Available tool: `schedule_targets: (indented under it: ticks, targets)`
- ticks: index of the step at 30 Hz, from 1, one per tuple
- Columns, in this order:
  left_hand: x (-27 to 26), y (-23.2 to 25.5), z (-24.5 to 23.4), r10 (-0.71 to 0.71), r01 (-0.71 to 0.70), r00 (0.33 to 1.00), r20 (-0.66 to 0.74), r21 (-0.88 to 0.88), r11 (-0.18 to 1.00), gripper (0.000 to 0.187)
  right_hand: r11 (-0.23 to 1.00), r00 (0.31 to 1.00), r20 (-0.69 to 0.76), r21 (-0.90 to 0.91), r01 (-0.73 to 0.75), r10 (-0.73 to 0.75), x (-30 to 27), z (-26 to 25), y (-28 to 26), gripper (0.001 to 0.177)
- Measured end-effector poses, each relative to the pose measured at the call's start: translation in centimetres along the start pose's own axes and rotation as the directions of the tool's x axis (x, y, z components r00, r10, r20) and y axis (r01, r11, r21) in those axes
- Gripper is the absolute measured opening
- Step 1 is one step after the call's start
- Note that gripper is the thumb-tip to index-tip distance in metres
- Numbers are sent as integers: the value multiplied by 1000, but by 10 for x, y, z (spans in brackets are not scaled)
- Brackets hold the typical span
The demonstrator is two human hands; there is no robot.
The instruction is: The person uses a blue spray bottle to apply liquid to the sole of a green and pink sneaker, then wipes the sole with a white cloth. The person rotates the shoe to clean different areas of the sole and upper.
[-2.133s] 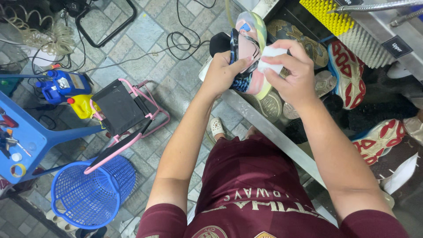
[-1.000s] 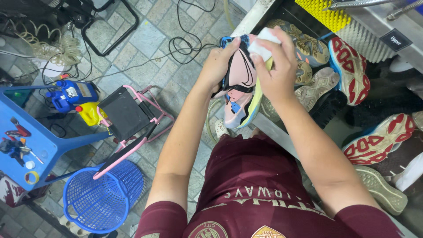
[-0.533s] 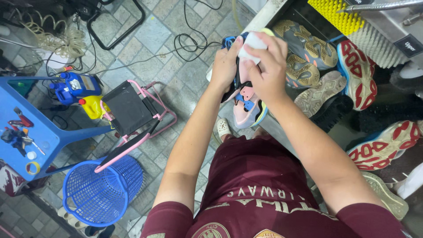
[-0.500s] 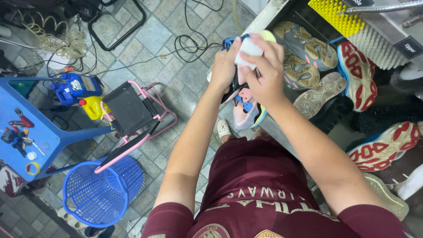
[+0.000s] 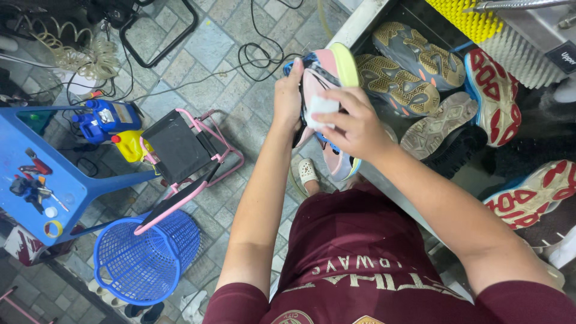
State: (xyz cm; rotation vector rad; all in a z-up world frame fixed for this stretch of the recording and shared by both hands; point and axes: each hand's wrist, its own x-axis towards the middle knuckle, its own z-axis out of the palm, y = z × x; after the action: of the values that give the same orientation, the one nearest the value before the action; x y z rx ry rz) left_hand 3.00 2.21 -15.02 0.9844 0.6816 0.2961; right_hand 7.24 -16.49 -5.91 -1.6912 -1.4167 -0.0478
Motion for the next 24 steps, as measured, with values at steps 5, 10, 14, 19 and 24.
schedule_targets:
  ticks: [5,10,14,19,24]
  targets:
    - [0,-9,-10,19,-20,1000,-20,-56,998,56,977,982,-73,-117,-179,172,-11,1,17,26]
    - [2,-26,-13,-16,4,998,-54,-202,979,59,958,960,-96,-93,-273,264,3,4,40,27]
    - [12,-37,-20,-65,15,987,-150,-316,949,59,979,980,55,-90,-184,189,-17,-5,20,26]
    - [5,-41,-12,-59,5,982,-179,-288,958,63,978,964,163,-42,-206,210,-34,-29,8,26]
    - [-15,-33,4,-65,147,976,208,-412,899,58,947,939,137,-111,-303,316,-30,-26,20,28]
